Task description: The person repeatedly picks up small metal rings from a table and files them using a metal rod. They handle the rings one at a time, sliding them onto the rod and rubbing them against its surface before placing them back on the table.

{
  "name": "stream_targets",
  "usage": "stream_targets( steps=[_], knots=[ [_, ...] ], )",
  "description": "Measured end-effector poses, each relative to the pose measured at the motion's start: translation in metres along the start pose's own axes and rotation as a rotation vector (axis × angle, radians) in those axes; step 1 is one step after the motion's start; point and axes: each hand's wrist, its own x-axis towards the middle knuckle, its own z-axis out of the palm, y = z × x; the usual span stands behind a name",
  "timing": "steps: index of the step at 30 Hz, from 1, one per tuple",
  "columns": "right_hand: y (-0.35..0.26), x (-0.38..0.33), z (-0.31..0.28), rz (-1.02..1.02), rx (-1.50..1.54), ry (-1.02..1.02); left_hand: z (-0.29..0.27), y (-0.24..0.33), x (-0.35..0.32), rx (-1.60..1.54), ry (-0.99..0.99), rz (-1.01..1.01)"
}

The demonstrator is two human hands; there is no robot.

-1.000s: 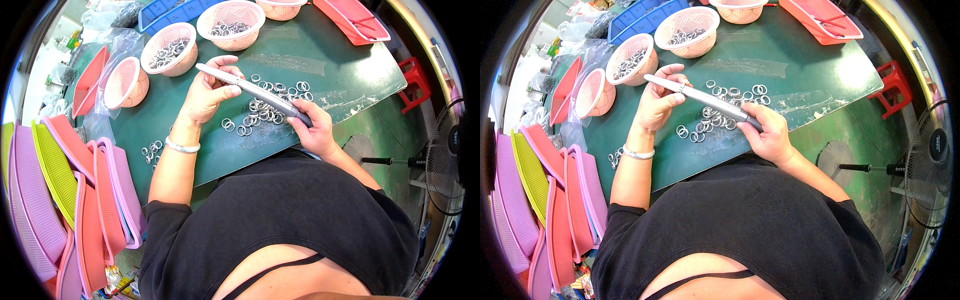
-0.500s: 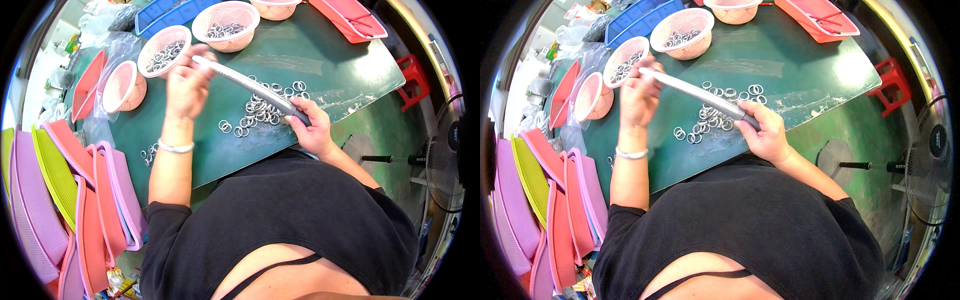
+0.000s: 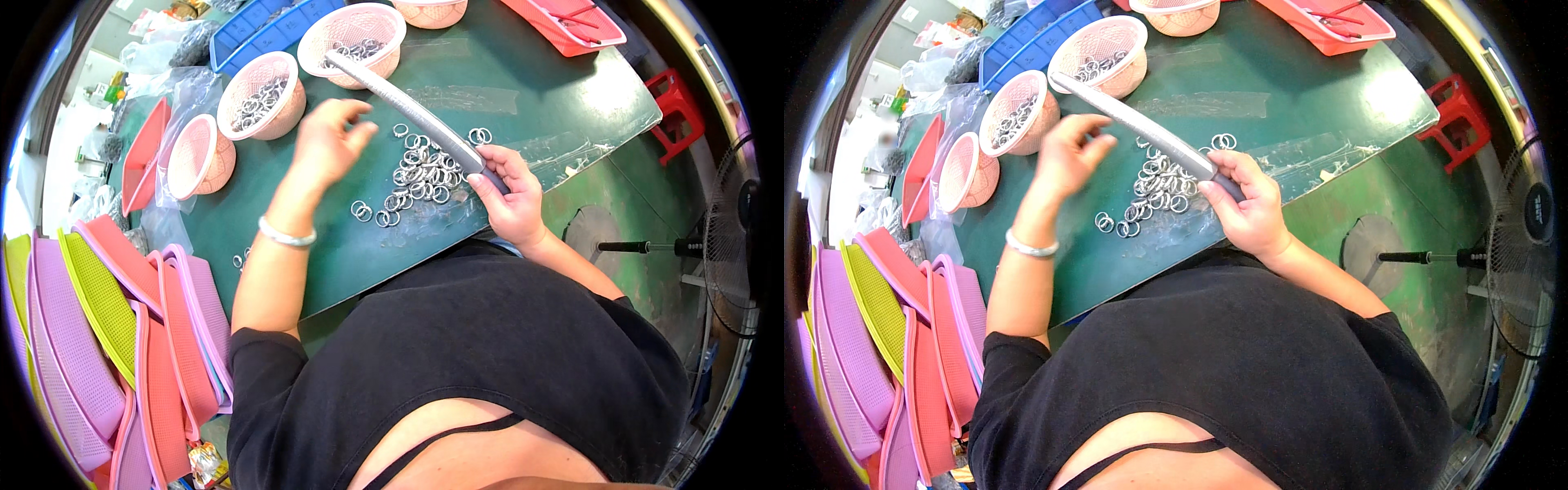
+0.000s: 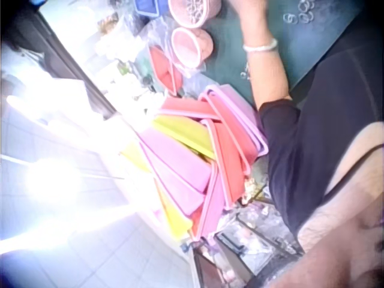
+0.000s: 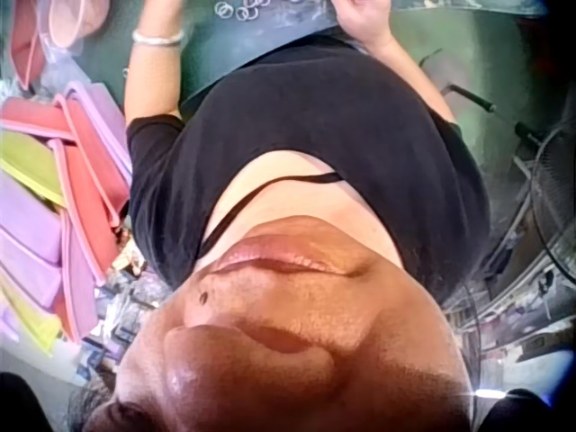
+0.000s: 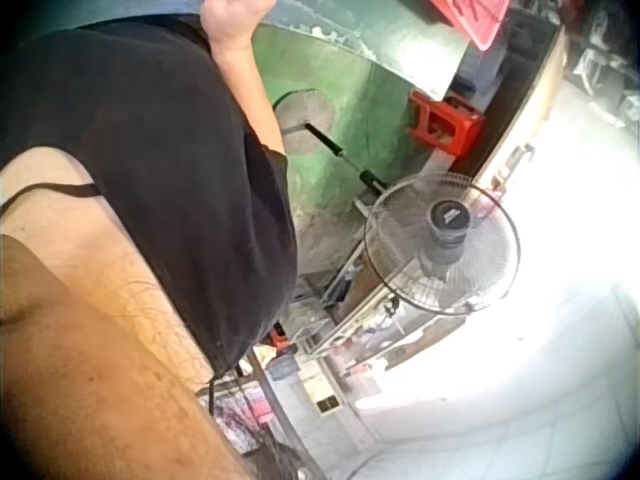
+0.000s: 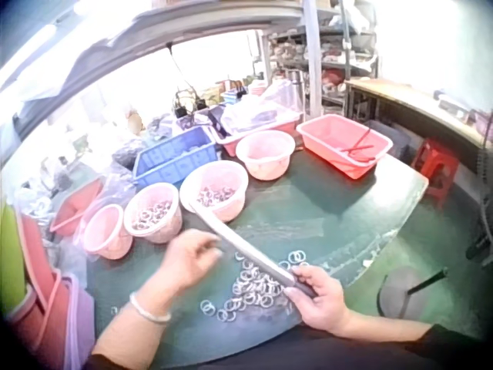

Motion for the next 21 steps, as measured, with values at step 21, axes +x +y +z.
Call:
stream_targets(
  steps=[21],
  knots=[
    [-0.009,0.005,0.002,-0.029,-0.274,-0.111,-0.02,-0.01,-0.006,-1.419,0.321,-0.261]
  ],
)
